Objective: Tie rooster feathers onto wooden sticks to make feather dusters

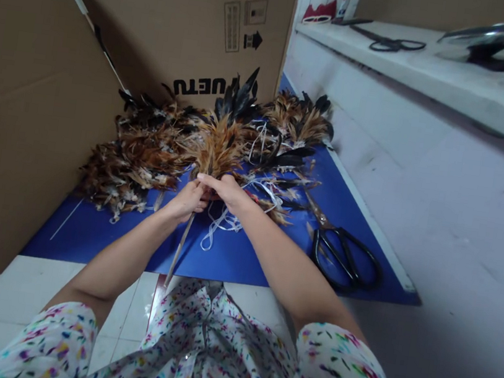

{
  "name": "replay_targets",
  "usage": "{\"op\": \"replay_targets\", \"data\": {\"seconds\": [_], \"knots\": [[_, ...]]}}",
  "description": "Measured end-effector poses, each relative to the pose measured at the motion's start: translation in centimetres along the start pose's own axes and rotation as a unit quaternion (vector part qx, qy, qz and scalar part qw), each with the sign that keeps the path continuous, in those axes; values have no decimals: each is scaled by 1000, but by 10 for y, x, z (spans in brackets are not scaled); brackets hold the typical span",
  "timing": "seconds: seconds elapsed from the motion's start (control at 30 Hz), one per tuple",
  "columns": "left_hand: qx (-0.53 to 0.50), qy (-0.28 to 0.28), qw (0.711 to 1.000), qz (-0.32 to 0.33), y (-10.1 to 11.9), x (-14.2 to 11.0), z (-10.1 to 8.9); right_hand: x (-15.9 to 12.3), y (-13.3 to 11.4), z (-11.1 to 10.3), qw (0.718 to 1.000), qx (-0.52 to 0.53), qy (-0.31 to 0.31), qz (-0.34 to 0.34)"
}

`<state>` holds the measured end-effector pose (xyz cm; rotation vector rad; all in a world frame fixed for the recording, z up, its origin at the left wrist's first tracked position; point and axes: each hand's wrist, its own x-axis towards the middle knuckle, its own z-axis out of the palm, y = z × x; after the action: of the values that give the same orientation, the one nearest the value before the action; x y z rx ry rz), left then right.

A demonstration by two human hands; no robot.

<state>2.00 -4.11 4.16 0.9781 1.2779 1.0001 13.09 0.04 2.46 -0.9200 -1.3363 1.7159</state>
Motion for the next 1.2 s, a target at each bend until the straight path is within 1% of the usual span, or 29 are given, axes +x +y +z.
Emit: {"op": "replay_targets", "data": {"seconds": [0.07,0.2,0.27,0.37,0.5,0.7,0.8,0.9,1.0,1.1,1.2], "knots": [[5,-15,1000,1,-2,-2,2,-1,-2,4,999,37,16,21],[8,-33,999,5,0,-9,7,0,-6,7,992,90,66,61],[8,-37,999,3,0,-13,10,0,-8,6,988,114,69,82],[14,-40,999,2,-1,-17,14,-1,-11,5,984,128,57,107],[8,-46,999,7,-4,-18,15,-4,-15,7,985,113,62,112],[-43,-88,995,34,-1,-20,14,-8,-15,5,991,25,68,109],[-88,-118,989,7,4,-19,12,-11,-16,2,993,23,52,102],[-134,-149,978,-51,9,-16,8,-14,-20,1,993,44,28,106],[-177,-171,965,-92,12,-12,3,-16,-24,2,990,60,42,120],[-209,-180,956,-104,10,-9,0,-16,-25,2,988,64,57,125],[-223,-200,948,-105,7,-5,-1,-16,-24,1,988,69,37,131]]}}
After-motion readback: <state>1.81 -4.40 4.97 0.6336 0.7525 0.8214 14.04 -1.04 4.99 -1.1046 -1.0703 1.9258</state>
